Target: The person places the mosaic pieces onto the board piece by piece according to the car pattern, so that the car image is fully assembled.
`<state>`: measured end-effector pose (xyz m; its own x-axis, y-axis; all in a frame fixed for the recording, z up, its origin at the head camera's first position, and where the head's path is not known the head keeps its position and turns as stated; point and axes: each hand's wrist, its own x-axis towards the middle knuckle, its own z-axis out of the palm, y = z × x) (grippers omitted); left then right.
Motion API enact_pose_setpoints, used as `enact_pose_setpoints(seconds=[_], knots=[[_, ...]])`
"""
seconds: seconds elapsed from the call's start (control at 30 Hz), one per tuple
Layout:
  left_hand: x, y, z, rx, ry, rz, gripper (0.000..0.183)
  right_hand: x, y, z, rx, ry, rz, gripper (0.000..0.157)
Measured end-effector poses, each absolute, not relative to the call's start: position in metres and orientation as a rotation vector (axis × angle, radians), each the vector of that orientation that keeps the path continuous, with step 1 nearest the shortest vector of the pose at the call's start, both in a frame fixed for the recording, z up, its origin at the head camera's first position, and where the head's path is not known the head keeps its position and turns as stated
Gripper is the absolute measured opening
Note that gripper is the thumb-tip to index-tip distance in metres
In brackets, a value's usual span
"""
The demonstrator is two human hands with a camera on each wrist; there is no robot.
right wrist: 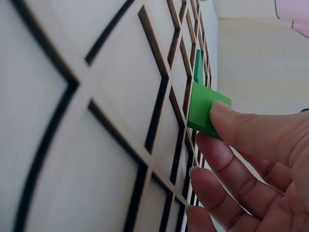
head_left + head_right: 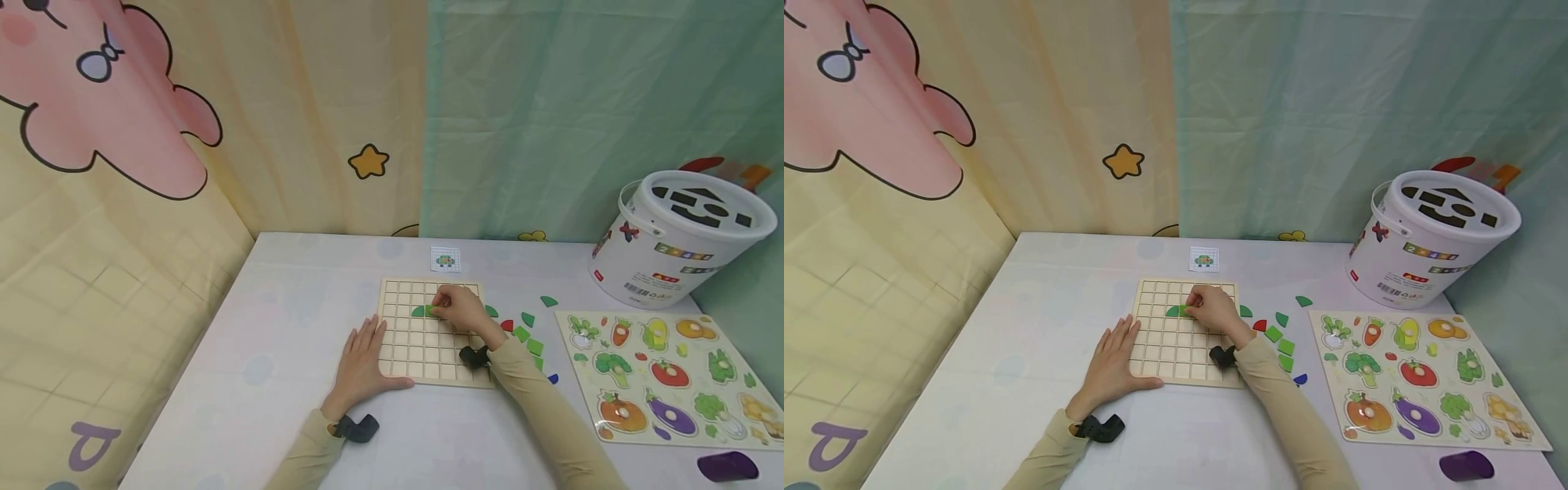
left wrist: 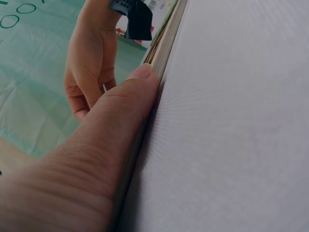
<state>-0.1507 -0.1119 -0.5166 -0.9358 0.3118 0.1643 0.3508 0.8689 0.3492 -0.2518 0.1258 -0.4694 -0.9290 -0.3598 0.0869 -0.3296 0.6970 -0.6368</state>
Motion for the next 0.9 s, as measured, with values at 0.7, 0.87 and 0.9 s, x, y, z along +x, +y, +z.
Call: enact_pose_setpoints(seconds=[0.7, 0.87, 0.9], knots=[[-0.1508, -0.1122, -0.5176, -0.521, -2.942, -0.594, 0.122, -0.2561, 0.1248, -0.4685, -0.519, 2.924, -0.893, 0.008], [-0.1510, -0.1124, -0.5176, -0.519, -2.942, -0.592, 0.123, -0.2552, 0.1240, -0.4667, -0.515, 2.931, -0.859, 0.008], [-0.1511, -0.1124, -0.5177, -0.519, -2.943, -0.591, 0.123, -0.2545, 0.1237, -0.4662, -0.516, 2.930, -0.855, 0.008]])
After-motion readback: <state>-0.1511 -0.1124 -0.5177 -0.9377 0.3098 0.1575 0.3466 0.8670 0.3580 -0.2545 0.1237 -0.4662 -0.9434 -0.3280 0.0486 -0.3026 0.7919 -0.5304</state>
